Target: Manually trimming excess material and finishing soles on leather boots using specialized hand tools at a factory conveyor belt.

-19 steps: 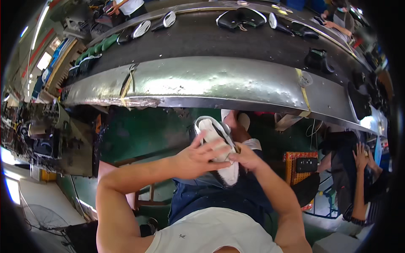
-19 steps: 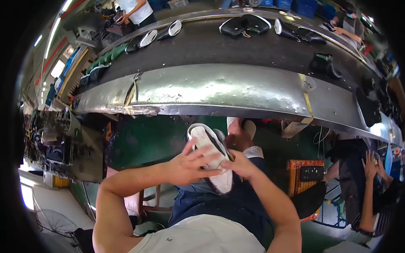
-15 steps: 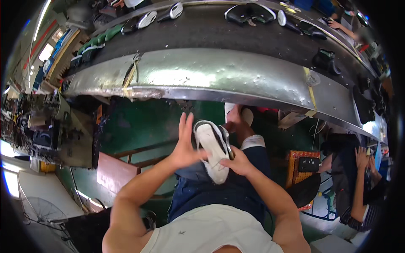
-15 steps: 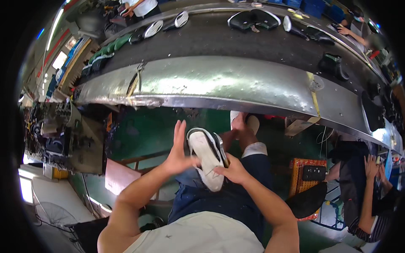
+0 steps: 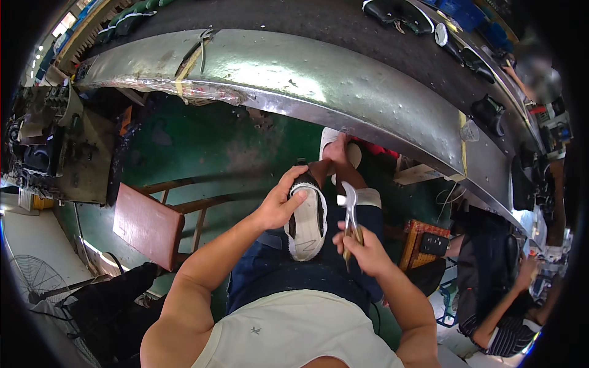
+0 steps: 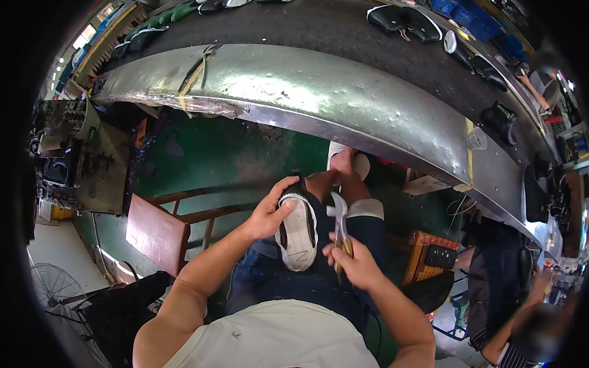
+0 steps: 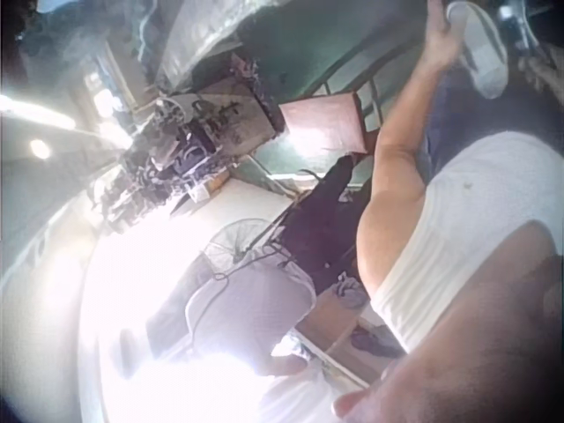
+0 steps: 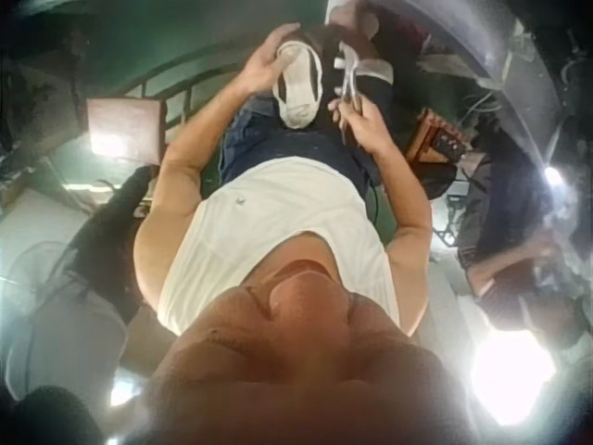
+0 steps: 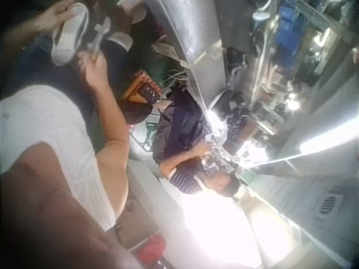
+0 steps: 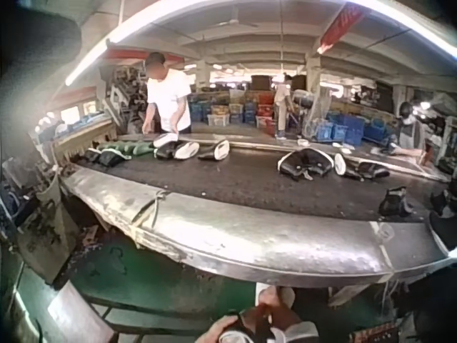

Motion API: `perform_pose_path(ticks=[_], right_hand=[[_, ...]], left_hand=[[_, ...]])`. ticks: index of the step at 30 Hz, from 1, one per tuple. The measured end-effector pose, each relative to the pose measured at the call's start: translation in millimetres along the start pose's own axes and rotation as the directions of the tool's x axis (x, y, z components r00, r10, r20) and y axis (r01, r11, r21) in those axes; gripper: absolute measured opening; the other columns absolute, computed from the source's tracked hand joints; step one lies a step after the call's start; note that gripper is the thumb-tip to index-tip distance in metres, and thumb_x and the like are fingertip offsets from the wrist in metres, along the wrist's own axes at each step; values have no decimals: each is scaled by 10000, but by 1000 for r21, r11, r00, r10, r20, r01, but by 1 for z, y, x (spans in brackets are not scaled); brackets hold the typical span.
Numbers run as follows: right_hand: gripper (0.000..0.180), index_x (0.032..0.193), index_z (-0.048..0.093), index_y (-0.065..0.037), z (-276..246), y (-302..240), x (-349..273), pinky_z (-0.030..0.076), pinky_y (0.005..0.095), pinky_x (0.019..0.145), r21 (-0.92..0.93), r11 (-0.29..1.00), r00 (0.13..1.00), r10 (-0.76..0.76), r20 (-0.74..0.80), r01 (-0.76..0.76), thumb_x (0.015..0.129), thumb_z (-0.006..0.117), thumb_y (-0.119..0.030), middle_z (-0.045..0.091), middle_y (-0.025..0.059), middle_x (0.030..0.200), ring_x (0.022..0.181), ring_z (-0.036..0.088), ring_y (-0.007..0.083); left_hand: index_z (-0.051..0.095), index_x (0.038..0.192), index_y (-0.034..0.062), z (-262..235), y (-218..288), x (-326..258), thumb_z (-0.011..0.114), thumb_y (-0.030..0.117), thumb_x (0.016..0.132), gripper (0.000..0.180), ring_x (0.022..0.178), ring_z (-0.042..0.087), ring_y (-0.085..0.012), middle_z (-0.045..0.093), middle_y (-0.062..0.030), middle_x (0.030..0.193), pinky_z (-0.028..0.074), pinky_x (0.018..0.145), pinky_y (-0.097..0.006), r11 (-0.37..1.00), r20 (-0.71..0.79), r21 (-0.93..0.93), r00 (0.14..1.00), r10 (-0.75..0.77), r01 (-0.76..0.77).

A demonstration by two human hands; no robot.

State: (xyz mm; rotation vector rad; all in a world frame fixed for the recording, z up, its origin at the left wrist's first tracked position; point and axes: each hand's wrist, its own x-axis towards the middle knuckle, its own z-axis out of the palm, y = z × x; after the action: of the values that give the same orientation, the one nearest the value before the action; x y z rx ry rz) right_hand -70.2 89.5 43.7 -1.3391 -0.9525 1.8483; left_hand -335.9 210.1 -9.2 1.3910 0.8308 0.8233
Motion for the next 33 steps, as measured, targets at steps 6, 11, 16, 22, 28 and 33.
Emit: perform_pose_path(ticks=[6,11,16,22,28,33], right_hand=[[324,1296,579,-46,12,-22,-21,512,312,732,-432,900,995,-14,102,57,1016,593,-208,679,54,906,765,627,141],[289,1237,588,-18,6,-31,23,515,320,735,-330,941,973,6,229,72,1018,594,-205,648,42,844,749,617,149],[214,1043,591,7,3,-64,44,538,386,666,-577,803,959,262,111,-152,1015,602,-205,675,90,845,665,648,210],[285,1165,572,37,-7,18,68,541,452,760,-771,577,949,-296,108,268,987,608,-183,670,239,937,830,665,435],[273,1156,563,43,20,-22,34,531,506,832,-873,477,987,-157,25,98,982,599,-165,647,284,1076,955,654,468],[240,1112,563,25,9,-36,37,548,473,823,-916,394,997,-63,50,71,976,612,-166,672,262,992,898,676,445]], left_hand=[[290,1560,-11,3,6,-2,434,240,1091,552,1534,239,-317,297,-210,1611,194,1237,-397,965,68,226,990,125,-137],[315,1549,-7,0,6,5,468,214,1075,545,1522,274,-350,348,-215,1585,219,1233,-406,939,96,323,991,94,-120],[395,1503,5,-12,-6,13,529,173,1047,504,1453,391,-340,423,-207,1536,301,1198,-406,941,92,329,995,45,-73],[459,1462,19,-24,-17,26,593,100,1010,478,1402,453,-298,457,-188,1511,346,1169,-389,960,142,257,987,72,-107],[446,1511,46,-23,-9,18,634,123,1001,549,1420,434,-238,454,-151,1545,340,1175,-359,985,168,169,984,-54,26],[503,1477,39,-2,-26,21,644,126,996,508,1431,414,-204,451,-133,1561,336,1177,-338,981,-30,76,984,-176,178]])
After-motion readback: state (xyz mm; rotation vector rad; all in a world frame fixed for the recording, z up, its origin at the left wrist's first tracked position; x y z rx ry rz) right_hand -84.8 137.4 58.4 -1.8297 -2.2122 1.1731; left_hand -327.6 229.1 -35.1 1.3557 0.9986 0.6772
